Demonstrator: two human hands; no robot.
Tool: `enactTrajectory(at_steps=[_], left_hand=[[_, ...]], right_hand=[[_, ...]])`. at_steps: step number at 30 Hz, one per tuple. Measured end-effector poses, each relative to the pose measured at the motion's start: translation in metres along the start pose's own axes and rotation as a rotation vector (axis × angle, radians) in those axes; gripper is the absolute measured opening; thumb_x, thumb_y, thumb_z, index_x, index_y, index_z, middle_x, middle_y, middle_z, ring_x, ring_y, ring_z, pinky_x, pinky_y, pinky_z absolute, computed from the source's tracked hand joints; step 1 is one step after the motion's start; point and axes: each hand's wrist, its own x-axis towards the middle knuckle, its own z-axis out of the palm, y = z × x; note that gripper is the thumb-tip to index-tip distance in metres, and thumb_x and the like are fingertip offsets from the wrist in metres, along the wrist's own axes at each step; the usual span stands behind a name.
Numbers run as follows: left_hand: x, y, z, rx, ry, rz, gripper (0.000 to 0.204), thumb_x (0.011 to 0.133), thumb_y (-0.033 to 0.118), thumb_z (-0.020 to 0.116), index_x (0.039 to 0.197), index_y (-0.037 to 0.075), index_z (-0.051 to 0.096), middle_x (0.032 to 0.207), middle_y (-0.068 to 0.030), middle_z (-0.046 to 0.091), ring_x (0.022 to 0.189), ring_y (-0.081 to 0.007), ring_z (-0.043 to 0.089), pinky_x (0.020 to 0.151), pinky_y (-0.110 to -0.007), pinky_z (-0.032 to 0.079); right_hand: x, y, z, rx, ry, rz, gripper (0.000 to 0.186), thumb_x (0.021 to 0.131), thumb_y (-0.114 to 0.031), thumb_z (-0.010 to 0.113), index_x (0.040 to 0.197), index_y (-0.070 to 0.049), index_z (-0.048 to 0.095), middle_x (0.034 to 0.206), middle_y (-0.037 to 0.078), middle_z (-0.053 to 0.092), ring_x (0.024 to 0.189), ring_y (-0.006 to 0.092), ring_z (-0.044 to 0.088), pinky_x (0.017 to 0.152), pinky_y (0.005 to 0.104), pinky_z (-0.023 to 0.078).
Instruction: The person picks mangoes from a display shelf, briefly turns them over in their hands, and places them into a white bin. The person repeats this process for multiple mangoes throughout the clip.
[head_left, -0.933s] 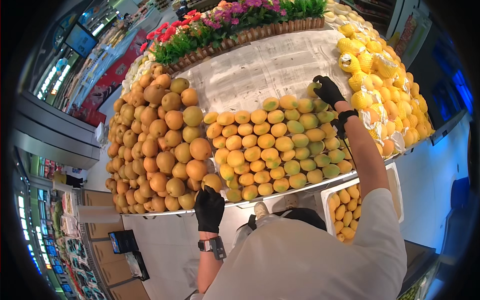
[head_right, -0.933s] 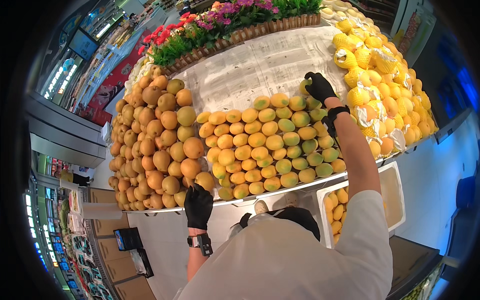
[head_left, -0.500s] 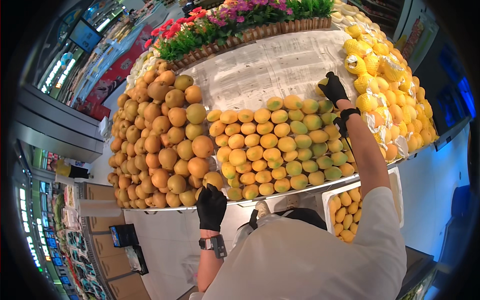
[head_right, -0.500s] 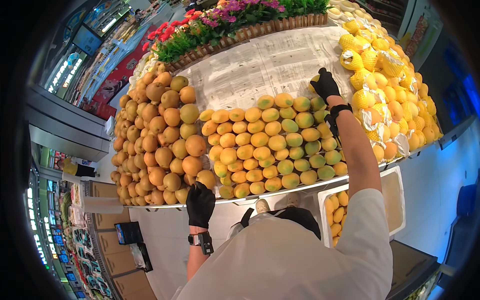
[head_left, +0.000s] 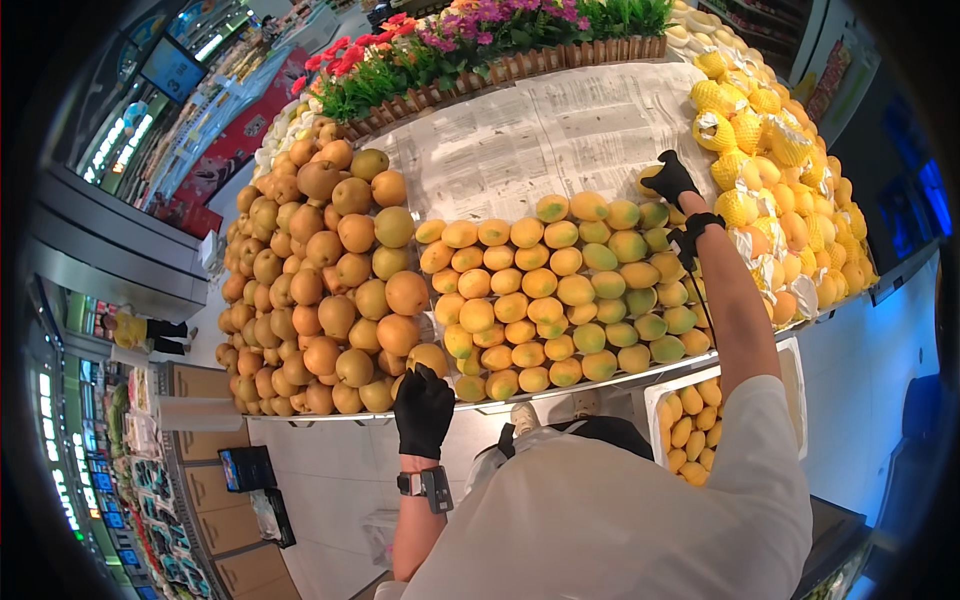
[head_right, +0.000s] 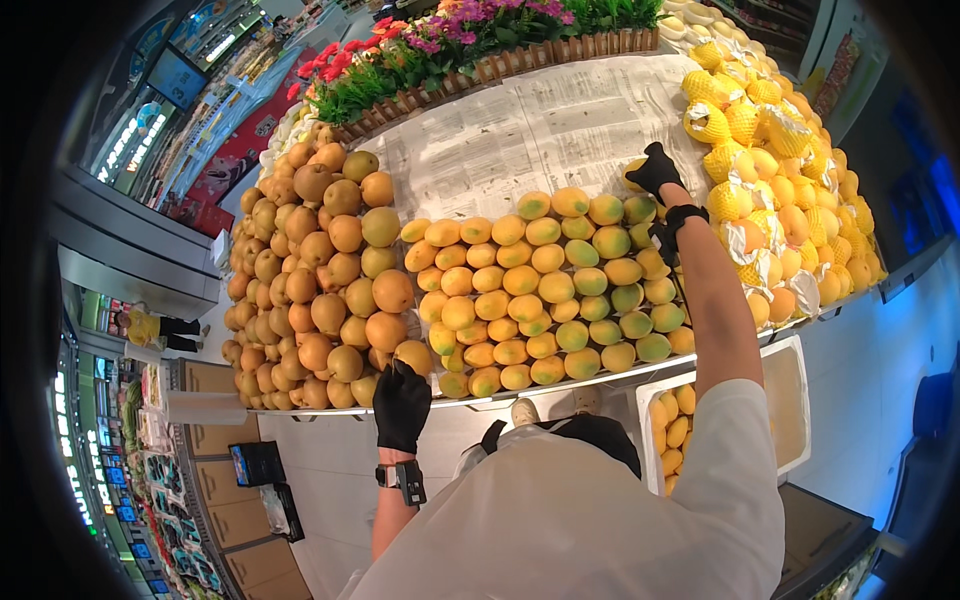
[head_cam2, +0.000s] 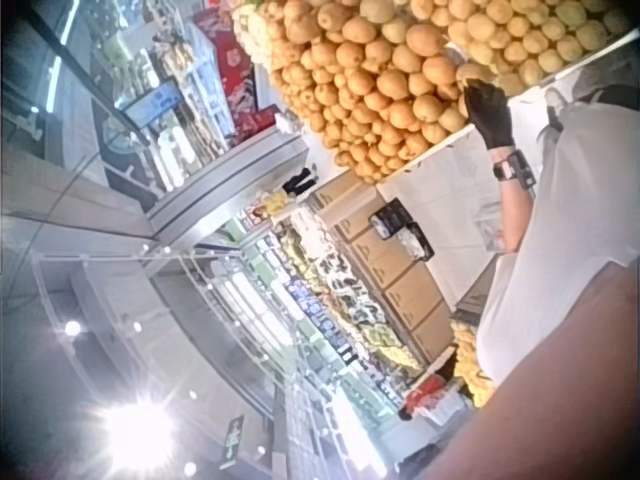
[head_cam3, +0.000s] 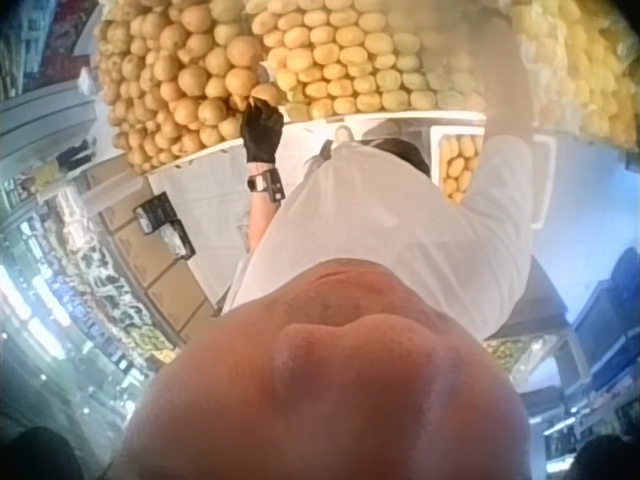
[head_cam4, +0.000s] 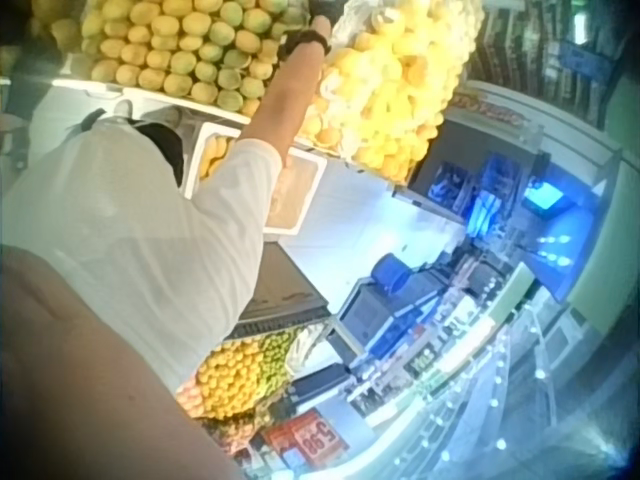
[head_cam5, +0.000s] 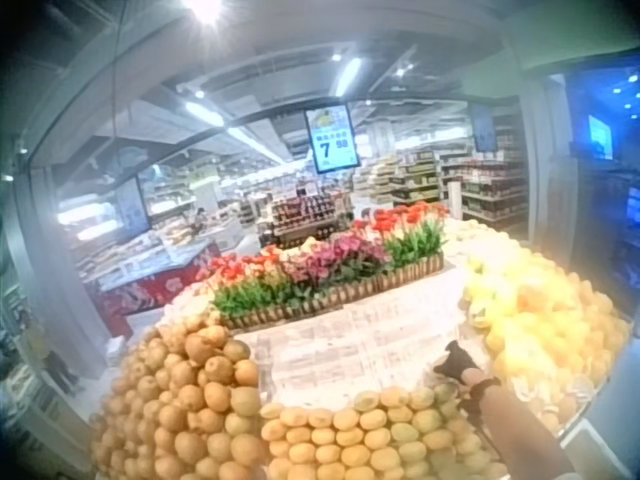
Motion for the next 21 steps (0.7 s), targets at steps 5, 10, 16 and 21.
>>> enactTrajectory(at_steps=[5,10,16,21], left_hand=[[0.005,-0.001,-0.005,-0.041,-0.022,0.015,0.017,0.096,0.028,0.044,0.096,0.015,0.055,0.084,0.0049,0.057,0.065,-0.0118,0.046,0.059,-0.025,0.038],[0.004,0.003,-0.009,-0.046,-0.011,0.034,0.016,0.096,0.026,0.043,0.093,0.015,0.053,0.086,0.0058,0.058,0.067,-0.0110,0.048,0.059,-0.025,0.038],[0.003,0.016,-0.006,0.114,-0.054,0.091,0.017,0.096,0.028,0.042,0.095,0.016,0.054,0.086,0.0080,0.058,0.068,-0.0090,0.048,0.059,-0.025,0.037],[0.012,0.022,-0.007,-0.074,-0.029,0.006,0.018,0.096,0.030,0.044,0.095,0.016,0.056,0.084,0.0063,0.059,0.065,-0.0093,0.046,0.059,-0.025,0.037]], right_hand=[[0.000,-0.007,-0.004,-0.053,-0.118,0.055,0.065,0.063,-0.032,0.080,0.112,-0.007,0.046,0.108,0.019,0.061,0.101,0.0340,0.060,0.083,0.0399,0.049],[-0.003,0.000,0.003,-0.108,-0.010,-0.016,0.060,0.064,-0.034,0.079,0.109,-0.008,0.047,0.105,0.018,0.062,0.099,0.0335,0.061,0.084,0.0393,0.049],[-0.008,0.000,0.002,-0.104,0.104,-0.061,0.059,0.065,-0.031,0.079,0.107,-0.008,0.046,0.100,0.018,0.063,0.090,0.0302,0.064,0.075,0.0384,0.052],[-0.031,-0.025,-0.014,0.889,-0.077,0.108,0.050,0.072,-0.019,0.078,0.110,-0.004,0.049,0.091,0.013,0.062,0.075,0.0206,0.065,0.063,0.0290,0.054]])
